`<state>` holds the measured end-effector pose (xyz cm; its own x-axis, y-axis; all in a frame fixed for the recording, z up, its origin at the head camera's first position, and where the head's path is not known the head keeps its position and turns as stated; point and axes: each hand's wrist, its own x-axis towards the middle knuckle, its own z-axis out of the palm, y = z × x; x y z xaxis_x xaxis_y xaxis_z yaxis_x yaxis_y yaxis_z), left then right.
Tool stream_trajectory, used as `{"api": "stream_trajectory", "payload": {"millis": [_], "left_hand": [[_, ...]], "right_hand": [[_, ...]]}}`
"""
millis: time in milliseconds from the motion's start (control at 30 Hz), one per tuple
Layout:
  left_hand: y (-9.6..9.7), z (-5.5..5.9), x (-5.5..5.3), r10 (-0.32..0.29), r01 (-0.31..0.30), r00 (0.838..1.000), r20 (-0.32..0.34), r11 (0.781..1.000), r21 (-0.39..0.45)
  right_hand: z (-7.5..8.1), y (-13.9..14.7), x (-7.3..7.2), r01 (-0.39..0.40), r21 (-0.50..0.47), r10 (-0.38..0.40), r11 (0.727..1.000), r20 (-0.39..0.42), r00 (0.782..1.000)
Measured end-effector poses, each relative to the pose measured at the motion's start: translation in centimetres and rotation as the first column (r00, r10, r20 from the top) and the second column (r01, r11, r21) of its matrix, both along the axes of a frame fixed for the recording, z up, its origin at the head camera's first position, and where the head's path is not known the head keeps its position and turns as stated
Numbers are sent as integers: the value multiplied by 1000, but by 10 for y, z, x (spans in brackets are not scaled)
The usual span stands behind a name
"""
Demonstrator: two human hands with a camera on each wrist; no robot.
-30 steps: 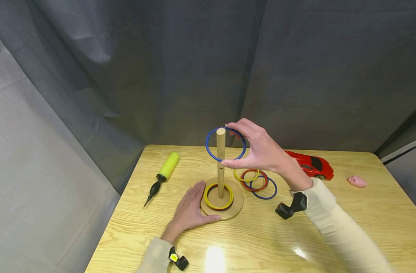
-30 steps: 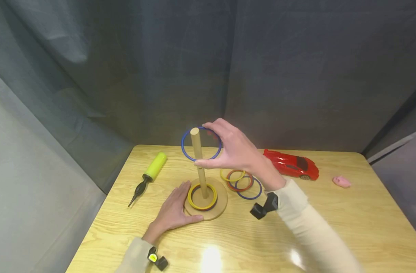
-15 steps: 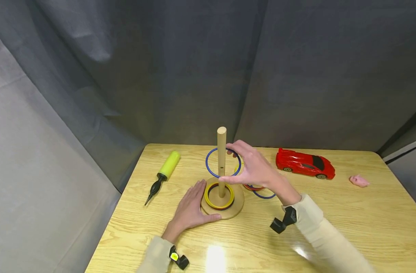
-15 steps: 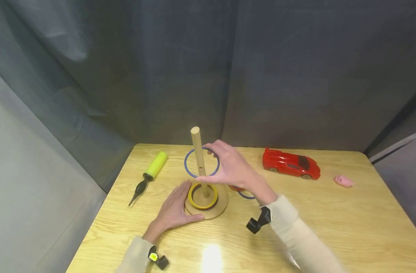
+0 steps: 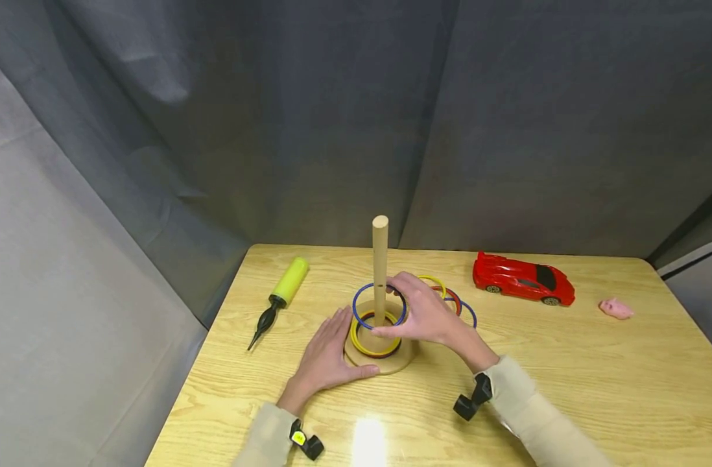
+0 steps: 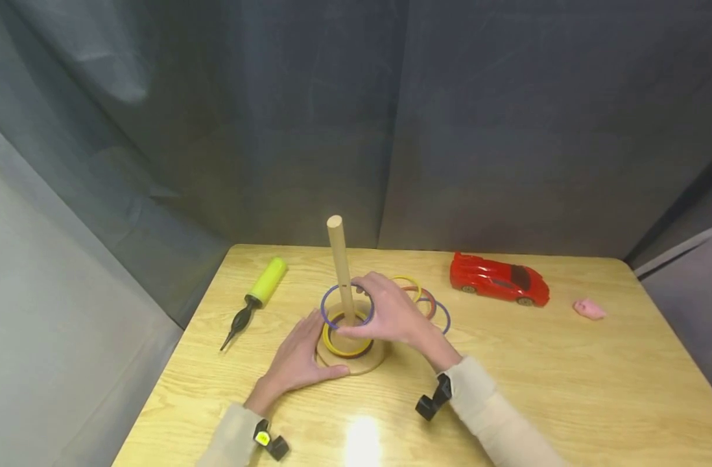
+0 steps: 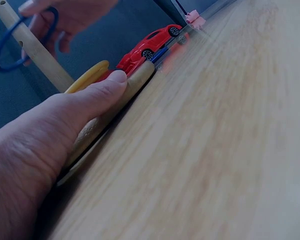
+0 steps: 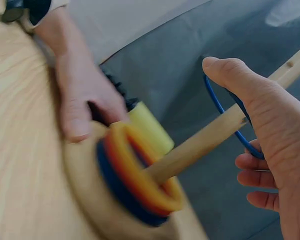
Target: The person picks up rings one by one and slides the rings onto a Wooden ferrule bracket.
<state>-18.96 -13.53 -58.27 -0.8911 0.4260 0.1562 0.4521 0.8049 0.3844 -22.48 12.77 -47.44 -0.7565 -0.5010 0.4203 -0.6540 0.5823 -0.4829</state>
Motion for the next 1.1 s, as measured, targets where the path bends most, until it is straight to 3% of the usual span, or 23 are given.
{"api": "stream_trajectory", "payload": {"millis": [200, 367, 867, 1100], "left_hand": [[-1, 0, -1, 3, -3, 1000, 18, 1000, 8], [1, 1, 0, 3, -3, 1000, 27, 1000, 0], [0, 0, 0, 5, -5, 1000, 6, 1000, -10], [0, 0, 0, 6, -6, 1000, -3, 1000, -3]], "right_hand": [[-40, -5, 1, 28, 11, -28, 1000, 3, 1000], [-60, -9, 2, 45, 17, -45, 999, -32, 999], [-77, -12, 9, 53, 43, -50, 998, -63, 997], [-72, 6, 22, 92, 5, -92, 996, 34, 995]]}}
